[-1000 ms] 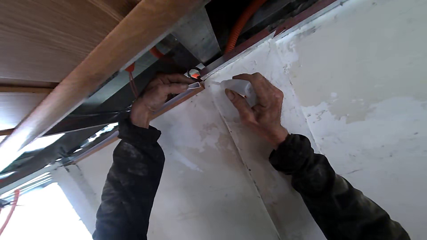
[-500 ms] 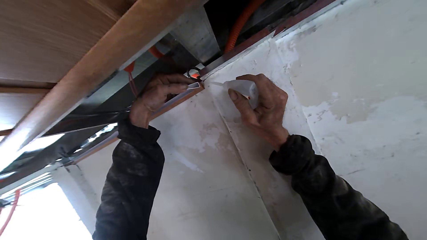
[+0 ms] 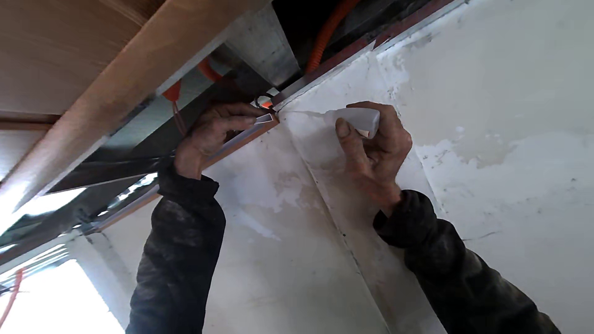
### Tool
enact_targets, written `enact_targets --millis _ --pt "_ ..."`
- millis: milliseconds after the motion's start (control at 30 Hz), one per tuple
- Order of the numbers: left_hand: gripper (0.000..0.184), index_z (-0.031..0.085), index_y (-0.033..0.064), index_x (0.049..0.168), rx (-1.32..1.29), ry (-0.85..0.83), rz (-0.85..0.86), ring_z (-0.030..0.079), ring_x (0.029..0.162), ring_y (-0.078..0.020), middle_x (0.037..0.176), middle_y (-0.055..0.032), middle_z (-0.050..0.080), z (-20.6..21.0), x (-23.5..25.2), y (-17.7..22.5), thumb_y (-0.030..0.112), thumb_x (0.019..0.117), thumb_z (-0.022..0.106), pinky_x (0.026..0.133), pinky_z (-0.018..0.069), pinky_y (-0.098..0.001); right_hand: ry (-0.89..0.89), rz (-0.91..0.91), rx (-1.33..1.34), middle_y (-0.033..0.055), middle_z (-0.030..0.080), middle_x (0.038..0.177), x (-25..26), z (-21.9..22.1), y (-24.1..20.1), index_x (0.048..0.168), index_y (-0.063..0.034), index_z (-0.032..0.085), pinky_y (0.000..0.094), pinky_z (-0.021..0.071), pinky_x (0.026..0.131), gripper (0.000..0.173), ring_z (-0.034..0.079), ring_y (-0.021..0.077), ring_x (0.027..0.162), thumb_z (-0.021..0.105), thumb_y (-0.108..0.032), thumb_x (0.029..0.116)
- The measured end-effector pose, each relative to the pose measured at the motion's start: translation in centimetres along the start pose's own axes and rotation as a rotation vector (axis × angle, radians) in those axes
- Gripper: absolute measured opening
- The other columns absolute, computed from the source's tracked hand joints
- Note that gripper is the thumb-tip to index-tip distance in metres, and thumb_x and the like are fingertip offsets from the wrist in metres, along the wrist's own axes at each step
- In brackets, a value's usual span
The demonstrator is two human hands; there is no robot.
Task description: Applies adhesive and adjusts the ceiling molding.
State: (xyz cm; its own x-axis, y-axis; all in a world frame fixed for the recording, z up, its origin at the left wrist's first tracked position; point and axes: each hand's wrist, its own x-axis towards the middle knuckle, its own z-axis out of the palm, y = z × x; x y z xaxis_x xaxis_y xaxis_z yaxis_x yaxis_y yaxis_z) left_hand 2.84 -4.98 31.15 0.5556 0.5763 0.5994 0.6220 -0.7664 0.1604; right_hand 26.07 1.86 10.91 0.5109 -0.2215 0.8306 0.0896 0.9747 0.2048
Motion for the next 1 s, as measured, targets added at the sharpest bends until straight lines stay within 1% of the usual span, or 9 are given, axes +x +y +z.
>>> enact_targets --millis 67,133,200,300,367,467,567,800,1000 --pt "0.026 0.076 0.0137 0.109 0.033 -0.019 0.012 0.068 0.094 0.002 0.107 0.0091 0.075 -0.1 0.0 -0.1 0.011 0.0976 0.053 0.083 0.0557 -0.0173 0.039 -0.01 0.003 0.0104 0.068 0.1 0.4 0.2 0.2 0.118 0.008 0.063 0.0201 0.0578 0.077 0.029 0.067 0.0057 0.088 0.067 -0.014 0.0984" --pt "0.025 0.076 0.0147 0.109 0.04 -0.012 -0.004 0.067 0.091 0.0032 0.104 0.01 0.075 -0.2 0.1 -0.1 0.012 0.0979 0.053 0.08 0.0551 -0.0158 0.068 -0.014 0.001 0.0103 0.068 0.097 0.7 0.4 0.4 0.115 0.0098 0.063 0.0187 0.057 0.075 0.028 0.067 0.0037 0.084 0.067 -0.012 0.0975" --pt "0.023 0.075 0.0151 0.107 0.036 0.013 -0.032 0.066 0.085 0.0041 0.1 0.0108 0.074 0.0 0.0 0.1 0.012 0.0984 0.054 0.075 0.0539 -0.0146 0.07 -0.019 0.004 0.0105 0.069 0.097 0.7 0.5 0.5 0.115 0.0101 0.063 0.0191 0.0574 0.076 0.028 0.067 0.0038 0.085 0.066 -0.012 0.0976" --pt "0.022 0.075 0.0148 0.106 0.018 0.032 -0.061 0.066 0.081 0.0046 0.096 0.0118 0.074 0.2 -0.1 0.4 0.009 0.0994 0.054 0.072 0.0542 -0.0137 0.103 -0.09 0.066 0.0127 0.071 0.096 0.9 0.9 1.7 0.11 0.0112 0.065 0.0262 0.0607 0.075 0.027 0.069 0.0087 0.084 0.067 -0.012 0.0973" --pt "0.022 0.073 0.0147 0.106 0.022 0.038 -0.07 0.065 0.082 0.0044 0.096 0.0114 0.074 0.3 -0.1 0.5 0.009 0.0982 0.053 0.074 0.054 -0.0139 0.112 -0.1 0.078 0.0119 0.071 0.096 0.9 0.9 1.9 0.109 0.011 0.065 0.0268 0.0604 0.075 0.026 0.069 0.0086 0.083 0.067 -0.012 0.0976" --pt "0.02 0.073 0.0151 0.104 0.034 0.058 -0.069 0.064 0.079 0.0054 0.095 0.0116 0.073 0.5 0.0 0.6 0.011 0.0969 0.055 0.07 0.0529 -0.0127 0.118 -0.089 0.084 0.0112 0.071 0.094 0.9 1.0 1.8 0.11 0.011 0.064 0.0268 0.0603 0.073 0.025 0.068 0.0085 0.081 0.067 -0.01 0.0976" --pt "0.021 0.073 0.0159 0.107 0.044 0.044 -0.073 0.064 0.077 0.005 0.095 0.0115 0.073 0.4 0.1 0.5 0.012 0.0977 0.054 0.067 0.0526 -0.0127 0.122 -0.097 0.088 0.0123 0.071 0.095 1.0 1.1 1.9 0.11 0.0115 0.064 0.0285 0.0614 0.075 0.025 0.07 0.0099 0.083 0.066 -0.01 0.0975" --pt "0.021 0.073 0.0155 0.105 0.06 0.038 -0.049 0.065 0.08 0.0038 0.097 0.0102 0.074 0.4 0.1 0.6 0.012 0.0957 0.055 0.071 0.054 -0.0144 0.128 -0.102 0.098 0.0134 0.07 0.097 1.0 1.3 1.9 0.11 0.0117 0.064 0.0288 0.061 0.077 0.025 0.07 0.0107 0.085 0.066 -0.01 0.0975" --pt "0.021 0.073 0.0144 0.106 0.044 0.043 -0.038 0.067 0.084 0.0037 0.098 0.0103 0.074 0.6 0.1 0.5 0.011 0.097 0.054 0.075 0.0557 -0.0149 0.138 -0.047 0.139 0.0096 0.07 0.093 1.1 0.9 1.6 0.112 0.0107 0.061 0.0315 0.0628 0.072 0.025 0.07 0.0101 0.08 0.063 -0.011 0.0999"
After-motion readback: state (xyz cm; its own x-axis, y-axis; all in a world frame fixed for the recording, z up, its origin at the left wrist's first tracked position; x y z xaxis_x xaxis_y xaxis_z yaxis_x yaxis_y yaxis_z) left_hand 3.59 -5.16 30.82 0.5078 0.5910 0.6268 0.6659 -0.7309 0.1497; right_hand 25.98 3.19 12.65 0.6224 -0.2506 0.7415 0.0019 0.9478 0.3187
